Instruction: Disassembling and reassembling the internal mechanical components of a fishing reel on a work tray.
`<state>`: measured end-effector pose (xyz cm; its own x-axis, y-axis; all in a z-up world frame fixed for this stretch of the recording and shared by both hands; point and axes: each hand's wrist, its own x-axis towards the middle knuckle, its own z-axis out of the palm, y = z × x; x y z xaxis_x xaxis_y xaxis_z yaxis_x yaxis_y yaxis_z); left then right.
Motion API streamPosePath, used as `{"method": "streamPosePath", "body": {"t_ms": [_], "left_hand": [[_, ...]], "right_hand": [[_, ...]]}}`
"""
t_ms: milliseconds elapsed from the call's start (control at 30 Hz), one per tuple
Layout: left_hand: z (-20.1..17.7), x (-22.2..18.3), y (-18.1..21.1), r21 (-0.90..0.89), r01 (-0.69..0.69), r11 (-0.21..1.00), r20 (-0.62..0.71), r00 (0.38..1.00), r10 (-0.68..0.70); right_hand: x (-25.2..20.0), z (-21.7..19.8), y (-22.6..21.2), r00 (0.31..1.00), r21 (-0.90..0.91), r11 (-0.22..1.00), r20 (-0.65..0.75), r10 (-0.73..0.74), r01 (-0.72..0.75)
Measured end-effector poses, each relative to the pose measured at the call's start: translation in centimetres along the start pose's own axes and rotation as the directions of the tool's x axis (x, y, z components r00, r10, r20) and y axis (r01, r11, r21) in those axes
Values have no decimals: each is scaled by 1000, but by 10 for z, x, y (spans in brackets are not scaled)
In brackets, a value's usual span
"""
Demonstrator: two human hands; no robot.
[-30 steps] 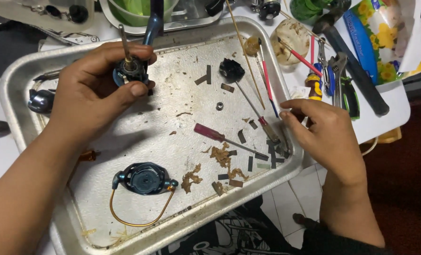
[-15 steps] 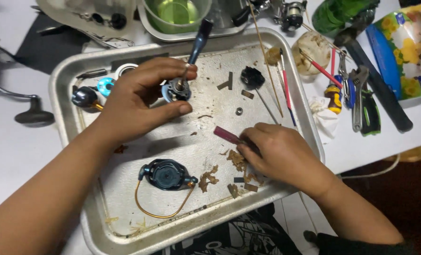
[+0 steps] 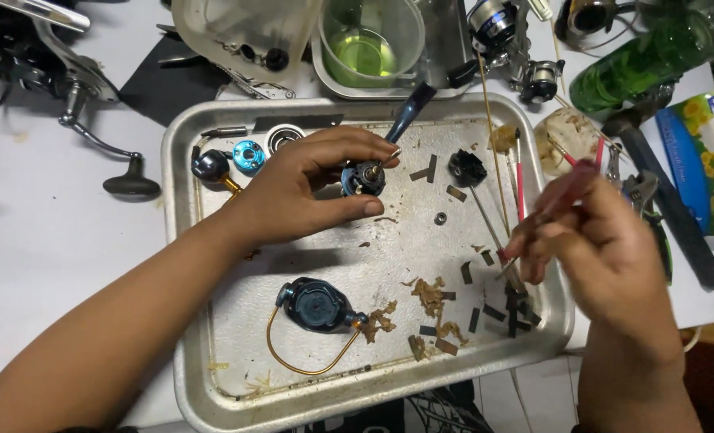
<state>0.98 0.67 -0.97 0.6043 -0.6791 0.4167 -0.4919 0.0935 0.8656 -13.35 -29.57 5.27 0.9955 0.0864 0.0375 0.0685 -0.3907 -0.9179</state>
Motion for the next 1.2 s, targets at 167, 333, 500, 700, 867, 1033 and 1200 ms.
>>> {"method": "streamPosePath", "body": {"t_ms": [167,333,500,700,867,1033,1200], "left_hand": [[1,-1,1,-47,33,998,17,999,-32],[2,-1,1,-71,103,992,64,993,-99],[2,0,2,-121,80,989,88,994,-69],[3,0,2,-129,88,988,96,992,-76],[3,0,5,-181,106,978,106,991,-87],[4,-1,4,-183,90,979,96,993,-74],[2,0,7,-150,131,980,122,986,-114]], "right_hand": [[23,4,-9,967,289,926,-140,-211,244],[54,23,-14,919,379,838,-194,-343,393],[60,44,-7,915,343,849,-196,-354,402],[57,66,8,858,258,830,-299,-418,495],[54,73,1,872,193,860,-239,-426,473],[53,75,0,893,206,873,-197,-405,442],[54,78,-5,882,187,868,-215,-420,459]]}}
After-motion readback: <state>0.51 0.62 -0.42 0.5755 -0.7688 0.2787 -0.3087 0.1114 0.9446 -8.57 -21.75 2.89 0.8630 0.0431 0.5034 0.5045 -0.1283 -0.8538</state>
